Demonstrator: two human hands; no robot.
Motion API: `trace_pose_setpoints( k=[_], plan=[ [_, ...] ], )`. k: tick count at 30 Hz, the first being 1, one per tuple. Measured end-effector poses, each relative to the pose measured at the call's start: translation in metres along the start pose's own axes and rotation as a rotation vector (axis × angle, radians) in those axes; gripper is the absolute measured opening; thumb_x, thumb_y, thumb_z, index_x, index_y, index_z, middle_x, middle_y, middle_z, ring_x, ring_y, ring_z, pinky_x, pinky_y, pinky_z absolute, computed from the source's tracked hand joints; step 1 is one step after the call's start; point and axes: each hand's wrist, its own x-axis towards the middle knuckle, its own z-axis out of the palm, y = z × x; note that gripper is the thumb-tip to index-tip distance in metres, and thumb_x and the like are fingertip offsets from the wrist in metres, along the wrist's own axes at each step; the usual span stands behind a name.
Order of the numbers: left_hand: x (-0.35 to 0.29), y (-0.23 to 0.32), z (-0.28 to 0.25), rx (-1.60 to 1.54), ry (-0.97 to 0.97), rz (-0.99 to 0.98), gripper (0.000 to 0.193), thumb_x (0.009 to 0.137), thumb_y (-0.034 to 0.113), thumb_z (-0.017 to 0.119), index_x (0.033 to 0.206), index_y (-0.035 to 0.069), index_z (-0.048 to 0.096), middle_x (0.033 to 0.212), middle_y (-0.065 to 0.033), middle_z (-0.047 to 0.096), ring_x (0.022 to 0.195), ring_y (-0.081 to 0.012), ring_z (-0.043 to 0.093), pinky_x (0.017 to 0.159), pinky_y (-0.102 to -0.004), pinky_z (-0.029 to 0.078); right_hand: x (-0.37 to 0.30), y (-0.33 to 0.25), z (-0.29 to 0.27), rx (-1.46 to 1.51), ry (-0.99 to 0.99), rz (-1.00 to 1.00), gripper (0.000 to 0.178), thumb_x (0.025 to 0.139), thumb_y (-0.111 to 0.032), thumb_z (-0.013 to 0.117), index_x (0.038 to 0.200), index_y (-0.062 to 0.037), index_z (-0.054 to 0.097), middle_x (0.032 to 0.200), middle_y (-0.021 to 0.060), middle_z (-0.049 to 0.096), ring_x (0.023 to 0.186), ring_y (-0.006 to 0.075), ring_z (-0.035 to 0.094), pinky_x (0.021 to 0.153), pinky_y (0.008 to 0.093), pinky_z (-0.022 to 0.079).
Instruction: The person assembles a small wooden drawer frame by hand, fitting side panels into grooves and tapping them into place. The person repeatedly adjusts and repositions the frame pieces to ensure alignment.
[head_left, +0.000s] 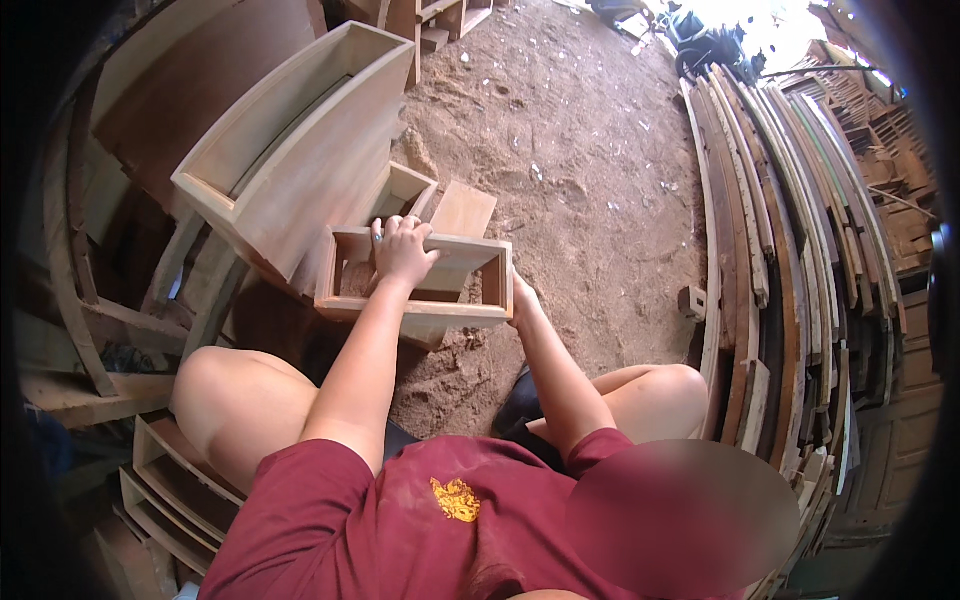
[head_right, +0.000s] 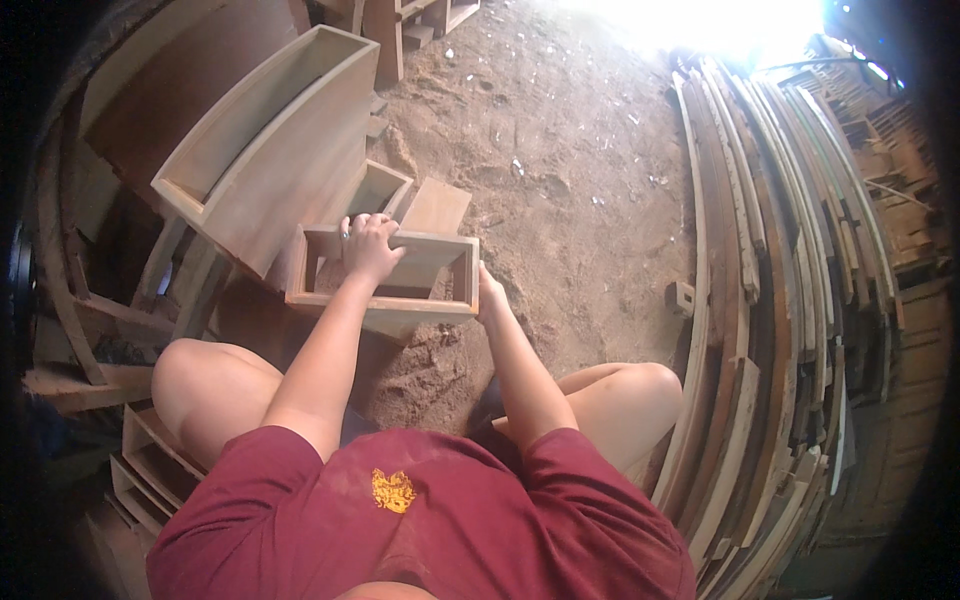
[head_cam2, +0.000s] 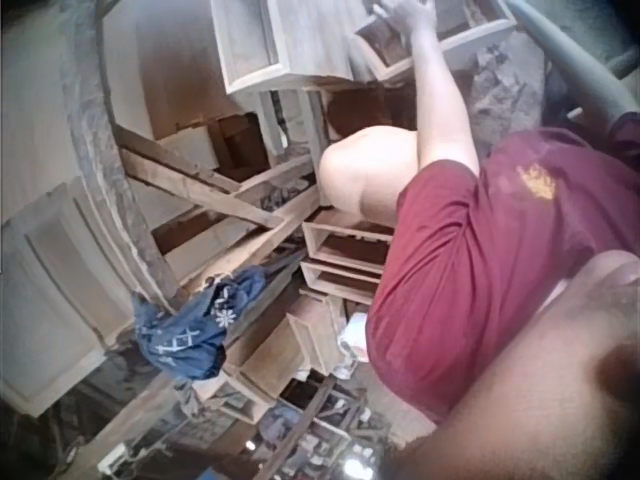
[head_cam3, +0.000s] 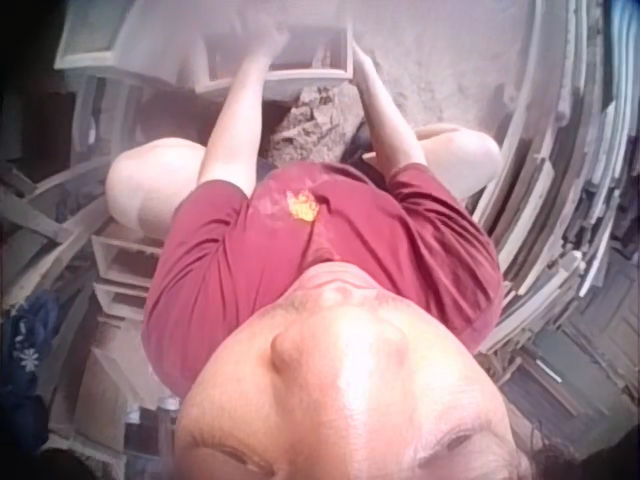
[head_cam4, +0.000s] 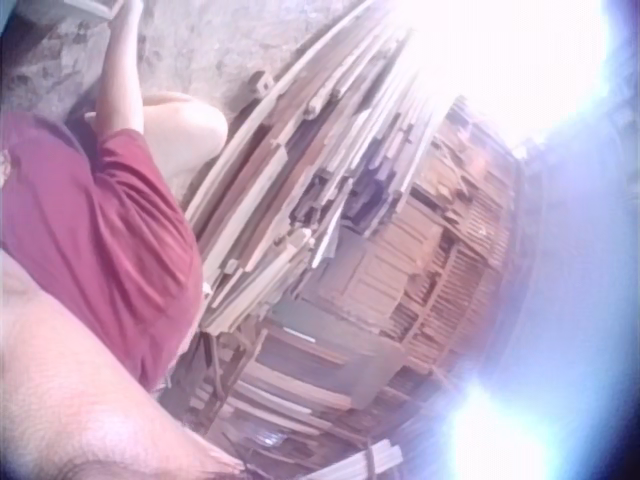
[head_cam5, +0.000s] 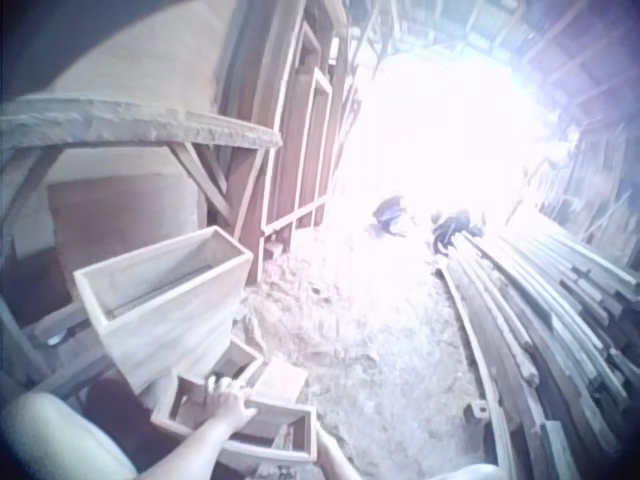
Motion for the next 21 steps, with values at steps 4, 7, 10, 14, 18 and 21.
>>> trace_pose_setpoints(
  k=[4, 7, 10, 14, 18, 21],
  plan=[
    [0.009, 0.025, 0.005, -0.035, -0.005, 0.055, 0.041, 0.074, 0.040, 0.081, 0.109, 0.022, 0.072, 0.123, -0.0001, 0.061, 0.127, -0.0224, 0.046, 0.118, -0.0512, 0.018, 0.018, -0.023, -0.045, -0.054, 0.058, -0.212, 0.045, 0.100, -0.041, 0.058, 0.118, 0.0000, 0.060, 0.114, 0.0139, 0.066, 0.096, 0.0226, 0.064, 0.082, 0.0377, 0.053],
    [0.002, 0.005, 0.003, -0.007, -0.015, -0.020, 0.041, 0.074, 0.039, 0.081, 0.111, 0.022, 0.071, 0.123, -0.0001, 0.060, 0.127, -0.0223, 0.046, 0.119, -0.0512, 0.017, -0.008, -0.024, 0.012, -0.247, 0.207, -0.478, 0.033, 0.097, -0.020, 0.063, 0.121, 0.0017, 0.059, 0.104, 0.0119, 0.069, 0.088, 0.0192, 0.066, 0.078, 0.0319, 0.055],
    [0.000, 0.008, -0.002, -0.010, -0.040, -0.034, 0.043, 0.074, 0.040, 0.081, 0.112, 0.022, 0.071, 0.124, -0.0002, 0.060, 0.128, -0.0223, 0.046, 0.120, -0.0519, 0.016, -0.026, -0.021, 0.032, -0.439, 0.351, -0.694, 0.049, 0.093, -0.014, 0.065, 0.135, 0.0065, 0.051, 0.122, 0.0187, 0.065, 0.109, 0.0229, 0.064, 0.093, 0.0336, 0.051],
    [0.001, 0.005, -0.003, -0.005, -0.030, -0.050, 0.048, 0.072, 0.044, 0.081, 0.112, 0.020, 0.071, 0.125, -0.0015, 0.060, 0.128, -0.0227, 0.046, 0.121, -0.0528, 0.015, -0.051, -0.024, 0.048, -1.020, 0.371, -0.936, 0.067, 0.090, -0.025, 0.068, 0.142, 0.0086, 0.044, 0.140, 0.0270, 0.051, 0.128, 0.0321, 0.053, 0.107, 0.0378, 0.042],
    [0.000, 0.030, -0.012, -0.001, -0.028, -0.099, 0.051, 0.069, 0.046, 0.082, 0.110, 0.017, 0.072, 0.126, -0.0029, 0.059, 0.128, -0.0234, 0.045, 0.121, -0.0541, 0.015, -0.054, -0.027, 0.044, -1.249, 0.325, -0.881, 0.071, 0.096, -0.035, 0.058, 0.148, 0.0068, 0.034, 0.154, 0.0301, 0.030, 0.142, 0.0402, 0.034, 0.116, 0.0412, 0.031],
    [-0.002, 0.027, -0.014, 0.034, -0.027, -0.146, 0.051, 0.069, 0.047, 0.082, 0.110, 0.018, 0.072, 0.127, -0.0039, 0.058, 0.128, -0.0240, 0.044, 0.122, -0.0540, 0.013, -0.066, -0.020, 0.046, -1.342, 0.265, -0.843, 0.075, 0.097, -0.038, 0.055, 0.151, 0.0060, 0.026, 0.157, 0.0301, 0.022, 0.143, 0.0428, 0.032, 0.116, 0.0415, 0.031]
  ],
)
